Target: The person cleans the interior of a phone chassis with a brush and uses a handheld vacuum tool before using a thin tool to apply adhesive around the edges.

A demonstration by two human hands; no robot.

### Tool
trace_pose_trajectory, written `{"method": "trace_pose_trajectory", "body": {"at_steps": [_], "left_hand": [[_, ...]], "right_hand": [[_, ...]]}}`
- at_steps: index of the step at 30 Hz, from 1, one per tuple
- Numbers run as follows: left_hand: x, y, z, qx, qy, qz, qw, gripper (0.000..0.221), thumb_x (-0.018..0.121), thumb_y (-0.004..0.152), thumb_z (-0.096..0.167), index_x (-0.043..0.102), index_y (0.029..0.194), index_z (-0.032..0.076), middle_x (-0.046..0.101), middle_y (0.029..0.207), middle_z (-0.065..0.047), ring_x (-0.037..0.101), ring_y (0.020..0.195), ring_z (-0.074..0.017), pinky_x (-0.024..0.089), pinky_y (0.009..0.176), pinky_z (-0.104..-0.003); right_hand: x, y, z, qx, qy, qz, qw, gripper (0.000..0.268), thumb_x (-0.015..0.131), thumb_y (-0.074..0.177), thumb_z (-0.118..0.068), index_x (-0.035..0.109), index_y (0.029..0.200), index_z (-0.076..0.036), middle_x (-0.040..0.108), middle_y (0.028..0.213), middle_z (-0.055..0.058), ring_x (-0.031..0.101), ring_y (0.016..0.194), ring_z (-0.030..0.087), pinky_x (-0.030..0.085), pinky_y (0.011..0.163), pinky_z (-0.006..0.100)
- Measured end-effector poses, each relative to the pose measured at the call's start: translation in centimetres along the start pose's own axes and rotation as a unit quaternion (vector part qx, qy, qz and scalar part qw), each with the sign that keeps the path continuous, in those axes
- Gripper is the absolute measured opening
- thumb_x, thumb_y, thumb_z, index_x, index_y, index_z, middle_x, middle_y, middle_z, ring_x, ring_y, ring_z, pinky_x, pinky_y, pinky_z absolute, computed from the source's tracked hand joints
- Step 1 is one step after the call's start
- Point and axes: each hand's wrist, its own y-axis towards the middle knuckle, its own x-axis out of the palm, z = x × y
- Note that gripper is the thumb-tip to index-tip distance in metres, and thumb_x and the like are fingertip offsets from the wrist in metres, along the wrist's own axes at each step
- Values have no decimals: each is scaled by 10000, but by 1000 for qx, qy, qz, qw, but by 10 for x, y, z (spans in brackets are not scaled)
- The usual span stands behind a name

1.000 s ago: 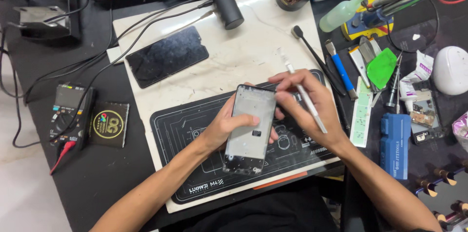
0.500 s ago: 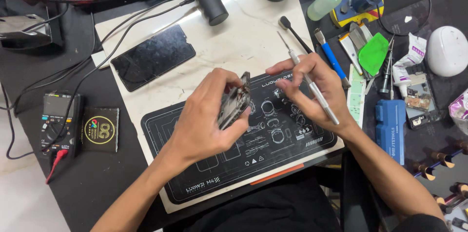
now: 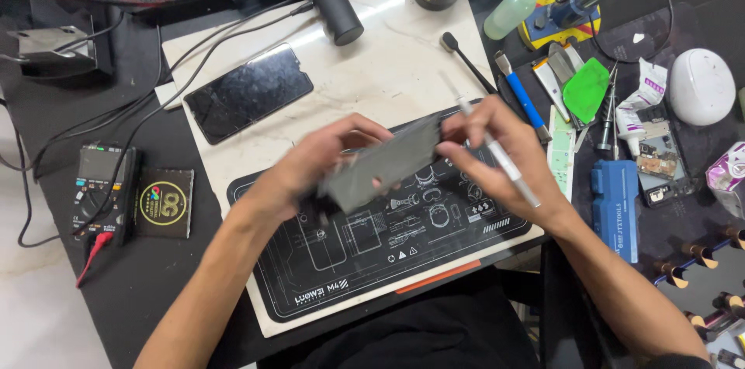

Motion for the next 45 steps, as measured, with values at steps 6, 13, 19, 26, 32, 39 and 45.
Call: {"method": "trace_pose_trajectory", "body": {"at_steps": [6, 13, 19, 26, 32, 39, 45], "left_hand": [[7, -8, -17, 111, -22, 76, 991, 648, 618, 1031, 470, 451, 1457, 11, 669, 1261, -177, 685, 1136, -258, 584, 1035, -395], [18, -3, -47, 91, 22, 269, 959, 311, 611, 990, 41, 459, 1247, -47, 680, 1021, -154, 741, 827, -192, 664, 685, -323], [12, -5, -47, 49, 91, 264, 959, 463, 586, 963, 17, 401, 1382, -49, 670, 1046, -171, 747, 774, -218, 664, 599, -304], [8, -4, -40, 29, 74, 239, 968, 574, 587, 957, 26, 340, 1470, -44, 676, 1064, -198, 759, 709, -241, 657, 575, -304], [6, -3, -39, 30, 77, 234, 969, 579, 584, 966, 36, 338, 1484, -45, 688, 1050, -205, 760, 688, -243, 658, 564, -305], [8, -3, -41, 26, 86, 247, 965, 567, 582, 966, 34, 347, 1475, -48, 697, 1038, -212, 757, 685, -237, 654, 551, -307], [9, -1, -41, 43, 91, 245, 964, 558, 579, 975, 44, 353, 1473, -64, 689, 1046, -203, 760, 708, -229, 668, 557, -304]], "right_hand": [[9, -22, 27, 132, 215, 87, 964, 333, 726, 907, 23, 421, 933, -107, 620, 981, 70, 643, 866, 114, 538, 759, 230], [17, -52, 41, 83, 16, 55, 995, 77, 484, 1085, -125, 511, 1060, -57, 612, 983, 71, 606, 888, 96, 522, 818, 236], [14, -70, 40, 79, -162, -17, 984, 221, 637, 916, -121, 597, 1107, -16, 683, 841, 83, 660, 689, 111, 528, 614, 247], [15, -58, 33, -44, -212, -32, 976, 160, 737, 820, -34, 641, 943, 1, 709, 898, 101, 710, 738, 165, 572, 656, 273], [12, -40, 29, -61, -226, -45, 971, 167, 747, 822, -22, 632, 940, 7, 696, 878, 92, 682, 755, 214, 537, 682, 314], [2, -37, 28, -94, -244, -82, 962, 175, 740, 793, -23, 610, 910, -23, 664, 845, 78, 659, 761, 225, 488, 730, 332], [-1, -40, 33, -87, -242, -100, 961, 163, 734, 805, -21, 596, 888, -43, 648, 804, 58, 643, 727, 185, 458, 711, 328]]}}
